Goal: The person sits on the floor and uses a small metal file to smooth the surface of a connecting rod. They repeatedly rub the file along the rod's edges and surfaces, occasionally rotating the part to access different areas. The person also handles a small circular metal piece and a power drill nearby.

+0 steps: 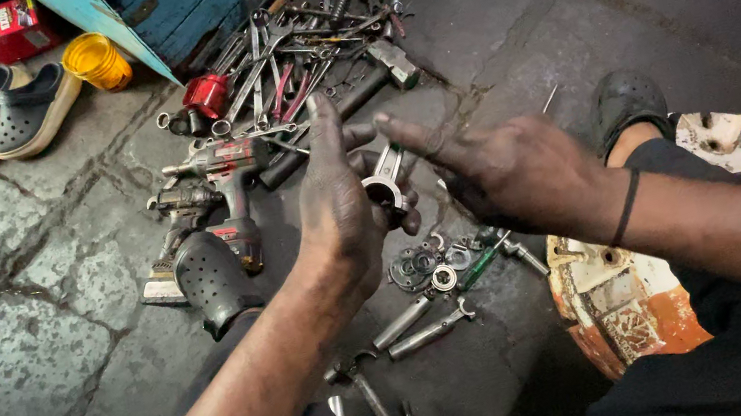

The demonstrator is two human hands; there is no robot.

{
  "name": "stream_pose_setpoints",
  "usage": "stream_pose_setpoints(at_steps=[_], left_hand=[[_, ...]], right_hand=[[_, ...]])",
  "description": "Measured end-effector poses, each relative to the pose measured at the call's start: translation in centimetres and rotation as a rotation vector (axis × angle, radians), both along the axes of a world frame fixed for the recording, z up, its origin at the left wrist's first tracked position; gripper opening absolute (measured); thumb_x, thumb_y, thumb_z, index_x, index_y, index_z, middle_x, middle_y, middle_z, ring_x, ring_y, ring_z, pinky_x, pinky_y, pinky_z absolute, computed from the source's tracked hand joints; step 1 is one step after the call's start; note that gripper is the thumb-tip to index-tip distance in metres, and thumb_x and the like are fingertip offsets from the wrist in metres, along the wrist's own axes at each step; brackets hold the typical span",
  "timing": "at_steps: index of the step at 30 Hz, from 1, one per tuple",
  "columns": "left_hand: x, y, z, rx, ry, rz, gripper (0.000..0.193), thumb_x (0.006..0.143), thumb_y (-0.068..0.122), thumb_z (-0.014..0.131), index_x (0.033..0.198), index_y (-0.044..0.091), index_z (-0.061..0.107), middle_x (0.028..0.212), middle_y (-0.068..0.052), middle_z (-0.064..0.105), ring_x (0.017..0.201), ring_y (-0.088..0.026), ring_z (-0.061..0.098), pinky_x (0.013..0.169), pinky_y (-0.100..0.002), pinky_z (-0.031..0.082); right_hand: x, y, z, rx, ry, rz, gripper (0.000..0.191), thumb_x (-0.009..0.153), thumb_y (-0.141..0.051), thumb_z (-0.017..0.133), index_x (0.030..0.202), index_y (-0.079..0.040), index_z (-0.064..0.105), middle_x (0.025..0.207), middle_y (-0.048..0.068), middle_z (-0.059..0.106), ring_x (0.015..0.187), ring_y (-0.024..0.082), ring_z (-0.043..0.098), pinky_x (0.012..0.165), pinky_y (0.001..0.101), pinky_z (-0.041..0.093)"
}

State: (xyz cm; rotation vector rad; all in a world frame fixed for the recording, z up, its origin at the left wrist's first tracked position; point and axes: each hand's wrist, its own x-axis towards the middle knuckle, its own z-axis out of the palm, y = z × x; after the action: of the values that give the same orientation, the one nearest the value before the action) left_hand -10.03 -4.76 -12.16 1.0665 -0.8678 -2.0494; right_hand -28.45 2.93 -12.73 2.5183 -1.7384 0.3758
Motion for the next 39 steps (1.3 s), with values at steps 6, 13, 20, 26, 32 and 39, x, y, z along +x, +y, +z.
stream_pose_setpoints(at_steps=[6, 13, 20, 26, 32, 39], left_hand=[[0.1, -0.1, 0.1, -0.031, -0.076, 0.057, 0.062, 0.091, 0.071, 0.042, 0.107, 0.012, 0.05, 0.071, -0.002, 0.051, 0.052, -0.015, 0.047, 0.043, -0.033, 0.039], [0.8, 0.4, 0.5, -0.281, -0.18, 0.048, 0.064, 0.096, 0.068, 0.037, 0.096, 0.008, 0.062, 0.065, -0.002, 0.052, 0.045, -0.013, 0.046, 0.037, -0.032, 0.035], [1.1, 0.2, -0.4, -0.422, -0.121, 0.078, 0.056, 0.104, 0.057, 0.041, 0.095, 0.007, 0.064, 0.07, 0.0, 0.055, 0.049, -0.009, 0.046, 0.041, -0.028, 0.037], [1.4, 0.2, -0.1, -0.387, -0.106, 0.049, 0.055, 0.102, 0.058, 0.041, 0.096, 0.008, 0.064, 0.072, 0.0, 0.054, 0.051, -0.009, 0.048, 0.041, -0.028, 0.038], [1.6, 0.0, 0.8, -0.136, -0.055, 0.014, 0.051, 0.094, 0.058, 0.049, 0.096, 0.009, 0.063, 0.072, -0.002, 0.056, 0.053, -0.015, 0.056, 0.042, -0.033, 0.044], [1.8, -0.9, -0.4, 0.149, 0.073, -0.097, 0.015, 0.091, 0.024, 0.062, 0.092, 0.009, 0.062, 0.062, -0.004, 0.051, 0.05, -0.018, 0.047, 0.044, -0.033, 0.037]], right_hand=[[1.1, 0.8, 0.1, -0.166, -0.109, 0.226, 0.079, 0.098, -0.015, 0.059, 0.165, -0.026, 0.019, 0.074, 0.002, 0.06, 0.054, 0.015, 0.056, 0.044, 0.0324, 0.048], [-0.1, -0.6, 1.2, -0.167, 0.101, 0.101, 0.064, 0.104, -0.02, 0.058, 0.16, -0.029, 0.028, 0.056, 0.0, 0.053, 0.043, 0.012, 0.052, 0.039, 0.0288, 0.048], [-1.2, -0.1, 2.5, 0.282, -0.233, -0.459, 0.064, 0.1, -0.028, 0.055, 0.16, -0.024, 0.037, 0.052, 0.001, 0.054, 0.035, 0.013, 0.047, 0.031, 0.0338, 0.046], [-2.3, -0.7, 2.1, 0.228, -0.597, -0.354, 0.025, 0.101, -0.022, 0.058, 0.119, -0.007, 0.067, 0.088, 0.001, 0.075, 0.076, 0.008, 0.072, 0.069, 0.03, 0.059], [-2.0, -0.5, 2.3, 0.287, -0.813, -0.402, 0.015, 0.098, -0.016, 0.059, 0.106, -0.005, 0.065, 0.09, 0.006, 0.073, 0.079, 0.012, 0.07, 0.068, 0.0302, 0.059], [-0.7, -0.2, 3.7, 0.46, -1.134, -0.465, 0.014, 0.099, -0.016, 0.058, 0.106, -0.005, 0.061, 0.084, 0.006, 0.059, 0.071, 0.013, 0.057, 0.059, 0.0289, 0.052]])
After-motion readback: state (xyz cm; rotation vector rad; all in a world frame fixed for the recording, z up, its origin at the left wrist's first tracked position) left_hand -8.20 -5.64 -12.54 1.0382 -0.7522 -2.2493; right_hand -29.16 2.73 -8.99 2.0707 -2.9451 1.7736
